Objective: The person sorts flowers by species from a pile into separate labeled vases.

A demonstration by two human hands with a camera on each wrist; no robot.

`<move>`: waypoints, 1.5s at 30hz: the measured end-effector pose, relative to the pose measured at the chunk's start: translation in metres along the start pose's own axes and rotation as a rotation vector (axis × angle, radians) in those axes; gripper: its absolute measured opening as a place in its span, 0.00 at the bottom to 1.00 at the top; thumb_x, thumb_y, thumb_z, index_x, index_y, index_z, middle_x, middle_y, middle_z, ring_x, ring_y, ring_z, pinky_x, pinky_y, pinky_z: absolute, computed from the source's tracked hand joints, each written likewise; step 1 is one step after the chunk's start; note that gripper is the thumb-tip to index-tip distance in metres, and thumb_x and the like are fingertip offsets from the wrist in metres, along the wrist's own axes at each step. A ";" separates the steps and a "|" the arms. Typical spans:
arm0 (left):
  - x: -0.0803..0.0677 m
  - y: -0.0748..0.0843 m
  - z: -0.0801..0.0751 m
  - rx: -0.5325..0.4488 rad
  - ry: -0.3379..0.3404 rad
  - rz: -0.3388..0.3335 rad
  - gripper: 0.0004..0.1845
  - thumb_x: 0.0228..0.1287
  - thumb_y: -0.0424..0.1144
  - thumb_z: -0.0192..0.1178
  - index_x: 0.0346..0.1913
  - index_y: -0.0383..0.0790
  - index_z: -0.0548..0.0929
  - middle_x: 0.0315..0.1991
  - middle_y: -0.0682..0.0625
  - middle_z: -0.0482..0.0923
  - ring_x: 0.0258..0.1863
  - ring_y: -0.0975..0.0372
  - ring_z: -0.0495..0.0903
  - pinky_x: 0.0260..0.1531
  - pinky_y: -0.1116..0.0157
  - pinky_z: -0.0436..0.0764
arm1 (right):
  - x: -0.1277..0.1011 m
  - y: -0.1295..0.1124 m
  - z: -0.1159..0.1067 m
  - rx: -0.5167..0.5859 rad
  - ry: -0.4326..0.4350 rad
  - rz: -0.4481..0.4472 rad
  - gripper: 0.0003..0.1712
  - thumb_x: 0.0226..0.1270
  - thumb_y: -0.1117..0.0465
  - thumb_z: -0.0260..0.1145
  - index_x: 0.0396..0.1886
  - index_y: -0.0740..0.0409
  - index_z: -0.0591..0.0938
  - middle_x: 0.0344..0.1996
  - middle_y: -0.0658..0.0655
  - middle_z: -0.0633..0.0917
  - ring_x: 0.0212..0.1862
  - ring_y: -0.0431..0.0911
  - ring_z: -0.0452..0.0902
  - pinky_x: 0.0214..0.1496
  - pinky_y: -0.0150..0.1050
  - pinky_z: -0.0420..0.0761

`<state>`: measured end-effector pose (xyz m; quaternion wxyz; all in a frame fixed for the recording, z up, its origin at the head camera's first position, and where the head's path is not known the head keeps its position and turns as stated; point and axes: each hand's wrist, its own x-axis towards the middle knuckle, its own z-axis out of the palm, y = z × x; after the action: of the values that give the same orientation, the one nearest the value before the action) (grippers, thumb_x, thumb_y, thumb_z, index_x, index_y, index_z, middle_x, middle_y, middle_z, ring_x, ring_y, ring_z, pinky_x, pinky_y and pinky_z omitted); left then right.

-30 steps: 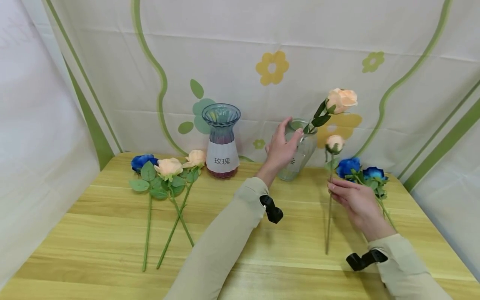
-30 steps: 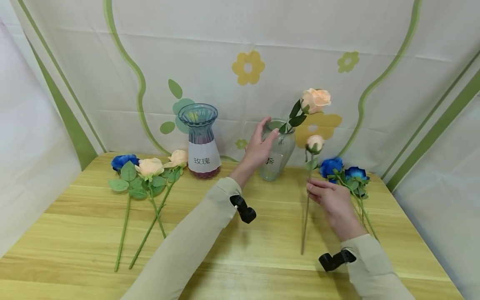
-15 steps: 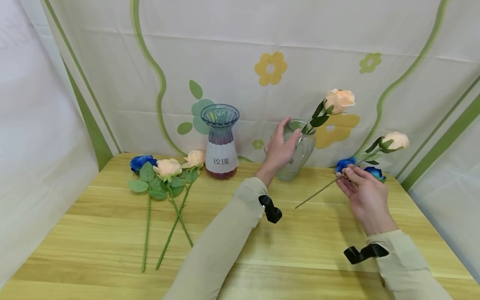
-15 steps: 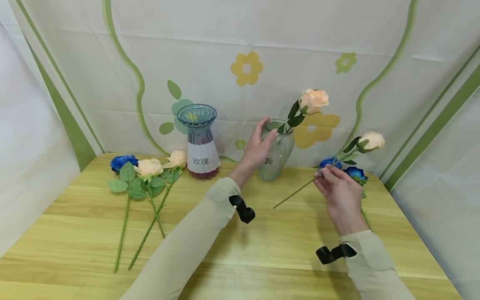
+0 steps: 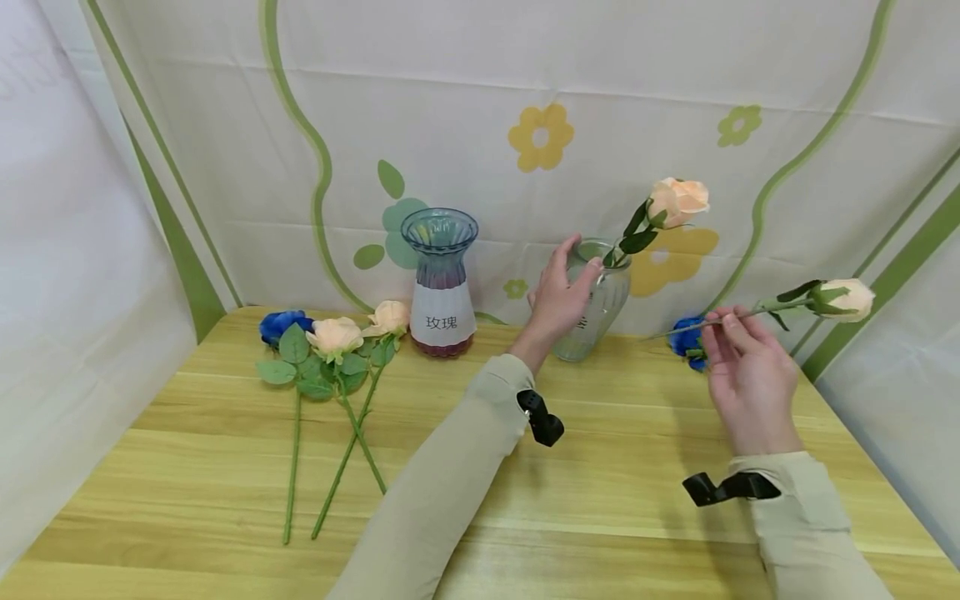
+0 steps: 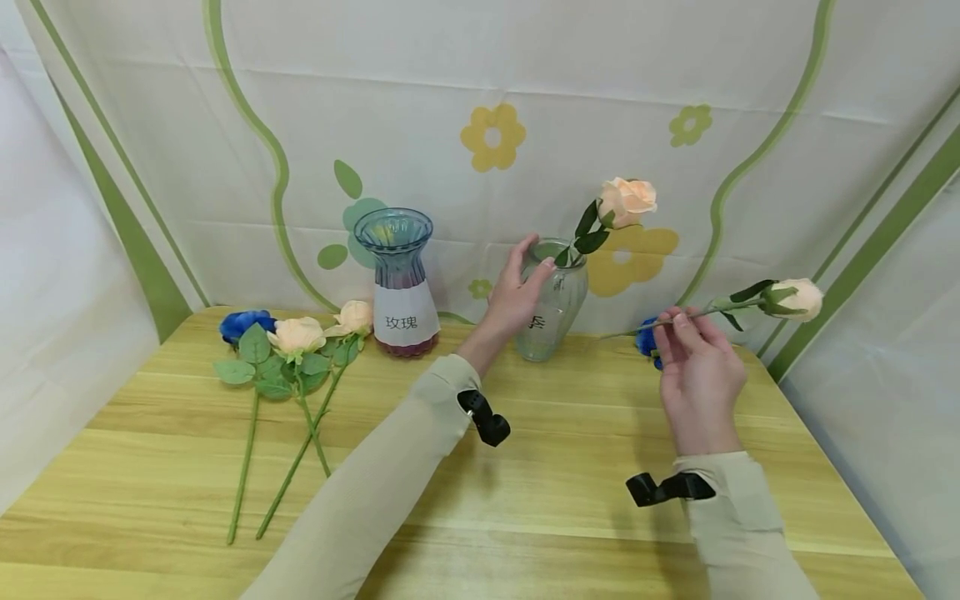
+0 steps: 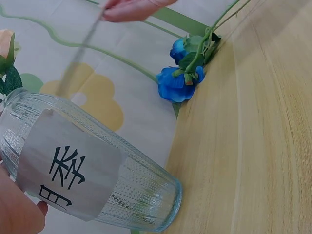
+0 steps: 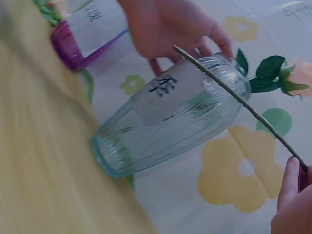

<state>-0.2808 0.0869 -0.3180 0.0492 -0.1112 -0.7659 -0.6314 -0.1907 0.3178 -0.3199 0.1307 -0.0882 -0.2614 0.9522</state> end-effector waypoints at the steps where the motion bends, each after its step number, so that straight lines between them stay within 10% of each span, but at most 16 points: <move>1: 0.000 0.000 0.000 0.000 0.000 -0.001 0.33 0.80 0.60 0.51 0.83 0.65 0.59 0.85 0.61 0.58 0.85 0.54 0.57 0.80 0.32 0.42 | 0.001 -0.002 0.002 0.024 -0.004 -0.004 0.09 0.72 0.77 0.65 0.47 0.64 0.80 0.40 0.61 0.87 0.46 0.52 0.85 0.51 0.40 0.90; 18: 0.001 -0.001 0.001 0.001 0.012 -0.001 0.33 0.80 0.61 0.51 0.83 0.66 0.60 0.85 0.60 0.59 0.85 0.54 0.58 0.81 0.33 0.43 | 0.016 -0.003 0.036 0.323 0.068 -0.039 0.07 0.71 0.76 0.66 0.42 0.65 0.80 0.41 0.62 0.85 0.50 0.51 0.85 0.61 0.38 0.87; 45: 0.002 -0.002 -0.001 -0.010 -0.012 0.000 0.34 0.80 0.63 0.49 0.83 0.67 0.59 0.85 0.58 0.58 0.84 0.54 0.59 0.79 0.29 0.40 | 0.024 0.039 0.084 0.120 0.086 -0.248 0.13 0.63 0.78 0.73 0.44 0.63 0.83 0.38 0.59 0.88 0.43 0.52 0.85 0.50 0.42 0.89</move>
<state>-0.2832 0.0858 -0.3193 0.0440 -0.1151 -0.7631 -0.6344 -0.2412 0.2527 -0.2719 0.2634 -0.0879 -0.2070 0.9381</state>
